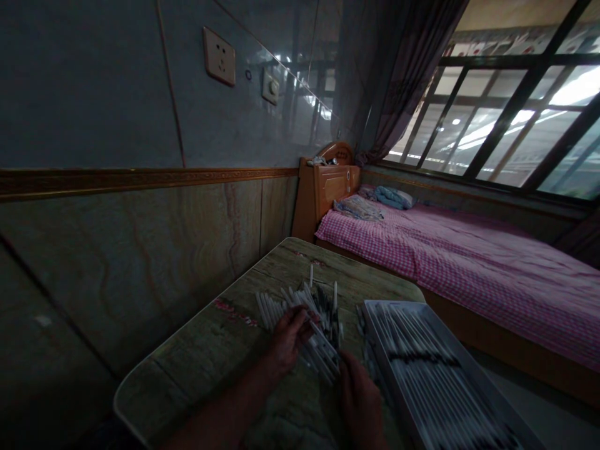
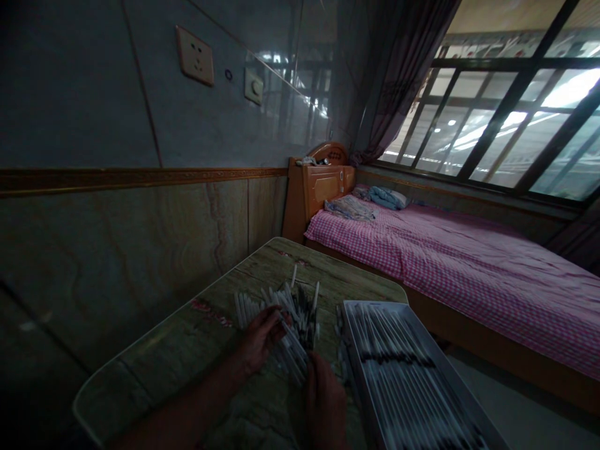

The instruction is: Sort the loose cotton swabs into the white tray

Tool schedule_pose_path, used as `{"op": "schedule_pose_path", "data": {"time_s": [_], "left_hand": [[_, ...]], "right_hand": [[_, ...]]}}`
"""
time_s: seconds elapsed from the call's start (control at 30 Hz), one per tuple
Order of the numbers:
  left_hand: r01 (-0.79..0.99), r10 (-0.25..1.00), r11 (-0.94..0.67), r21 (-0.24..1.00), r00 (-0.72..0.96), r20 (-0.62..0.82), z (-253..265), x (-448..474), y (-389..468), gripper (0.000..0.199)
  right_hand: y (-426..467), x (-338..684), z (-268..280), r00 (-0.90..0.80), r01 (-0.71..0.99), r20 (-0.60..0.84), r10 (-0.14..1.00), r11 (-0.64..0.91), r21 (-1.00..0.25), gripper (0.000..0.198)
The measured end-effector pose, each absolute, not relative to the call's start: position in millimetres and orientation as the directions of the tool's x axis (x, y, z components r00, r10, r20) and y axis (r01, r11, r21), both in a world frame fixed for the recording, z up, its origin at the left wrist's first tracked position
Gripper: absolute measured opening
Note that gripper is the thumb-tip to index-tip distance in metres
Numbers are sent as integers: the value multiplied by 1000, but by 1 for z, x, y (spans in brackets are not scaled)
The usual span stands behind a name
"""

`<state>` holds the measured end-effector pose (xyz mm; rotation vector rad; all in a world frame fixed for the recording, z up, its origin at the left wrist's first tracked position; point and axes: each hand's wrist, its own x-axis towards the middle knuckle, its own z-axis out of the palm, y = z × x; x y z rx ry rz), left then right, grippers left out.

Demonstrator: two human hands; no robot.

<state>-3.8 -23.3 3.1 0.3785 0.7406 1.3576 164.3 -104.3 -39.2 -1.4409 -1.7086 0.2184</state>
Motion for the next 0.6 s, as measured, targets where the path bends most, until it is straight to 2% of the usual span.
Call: {"op": "schedule_pose_path", "data": {"time_s": [0.1,0.27,0.37,0.47,0.6], "left_hand": [[-708,976,164,687,14,-219,4,-2,-26,41],[-662,981,138,737,-9,-192,2,1,-30,44],[-645,982,133,752,-16,-188,1,2,-31,44],[-638,985,112,762,-31,-171,1,4,-32,44],[-627,991,80,775,-34,-130,3,5,-33,44]], "right_hand": [[-104,165,-39,37,744,488,872,302,-596,39],[-102,166,-47,27,805,567,823,319,-500,42],[-103,165,-51,25,830,538,843,282,-482,40],[-106,161,-50,88,779,455,886,224,-586,43],[-107,152,-38,221,581,288,932,112,-806,49]]}}
